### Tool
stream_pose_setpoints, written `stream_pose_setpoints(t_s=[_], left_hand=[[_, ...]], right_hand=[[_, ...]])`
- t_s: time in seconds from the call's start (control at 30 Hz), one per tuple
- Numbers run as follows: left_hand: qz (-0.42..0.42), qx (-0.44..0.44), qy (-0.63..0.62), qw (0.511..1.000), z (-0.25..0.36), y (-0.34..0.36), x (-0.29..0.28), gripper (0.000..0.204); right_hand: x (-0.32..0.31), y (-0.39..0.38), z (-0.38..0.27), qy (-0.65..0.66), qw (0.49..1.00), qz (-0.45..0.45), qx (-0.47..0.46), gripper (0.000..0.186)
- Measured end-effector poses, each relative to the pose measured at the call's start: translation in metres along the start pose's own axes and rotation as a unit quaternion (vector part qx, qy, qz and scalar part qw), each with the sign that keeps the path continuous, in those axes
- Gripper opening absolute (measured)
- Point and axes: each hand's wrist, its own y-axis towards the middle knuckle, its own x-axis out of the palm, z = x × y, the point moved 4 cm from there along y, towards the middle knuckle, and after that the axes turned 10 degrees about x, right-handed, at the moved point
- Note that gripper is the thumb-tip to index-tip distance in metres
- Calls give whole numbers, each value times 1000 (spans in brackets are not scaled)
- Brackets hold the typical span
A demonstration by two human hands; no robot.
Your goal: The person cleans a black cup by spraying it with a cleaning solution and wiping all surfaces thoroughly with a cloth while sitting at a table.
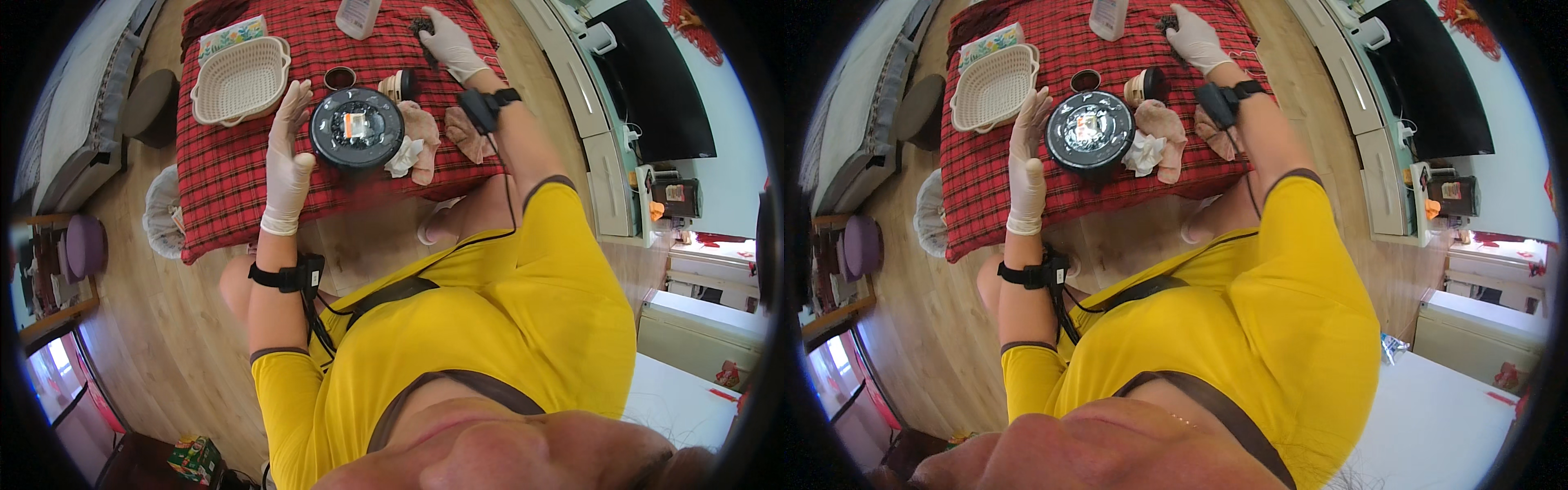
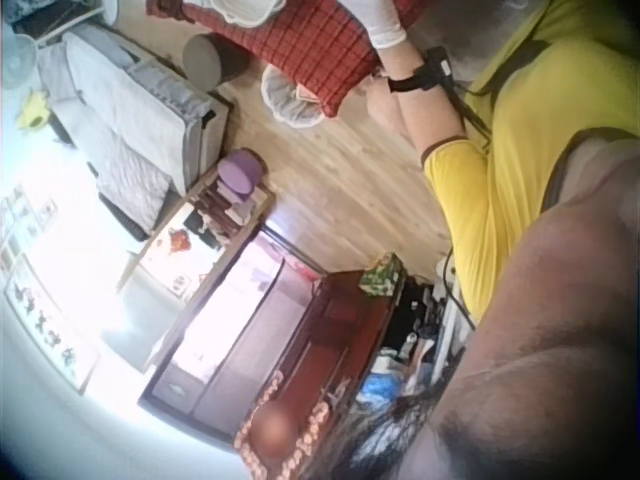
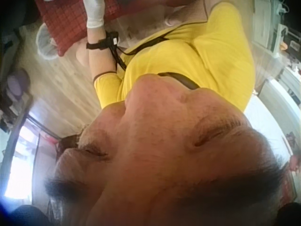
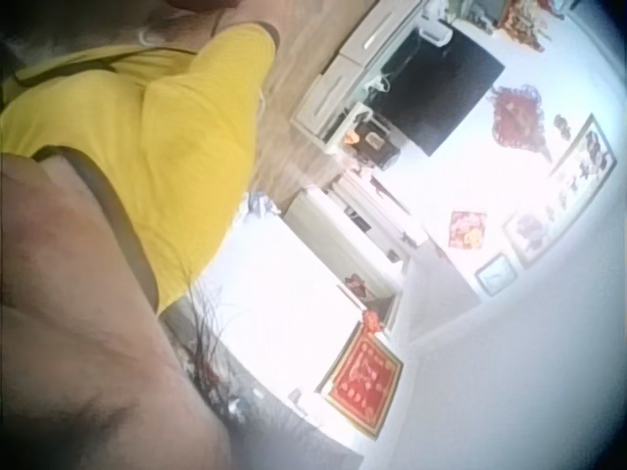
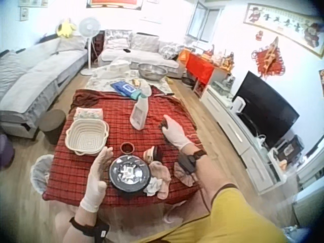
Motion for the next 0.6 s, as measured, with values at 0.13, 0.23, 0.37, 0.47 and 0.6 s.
stream_pose_setpoints(t_s=[0.13, 0.23, 0.37, 0.47, 0.6], left_hand=[[-7, 11, 24, 1000, 7, -7, 4, 136], [-25, 12, 19, 999, 6, -8, 9, 140], [-28, 26, 20, 999, 14, -11, 16, 137], [-29, 63, 52, 996, 10, -12, 19, 128], [-16, 56, 44, 997, 6, -13, 22, 123]], right_hand=[[-74, -38, -78, 98, 986, -133, 21, 44], [-95, -72, -110, 169, 964, -194, -70, 34], [-118, -112, -159, 245, 934, -241, -99, 35], [-112, -124, -161, 197, 948, -198, -153, 34], [-114, -146, -170, 184, 953, -226, -84, 44]])
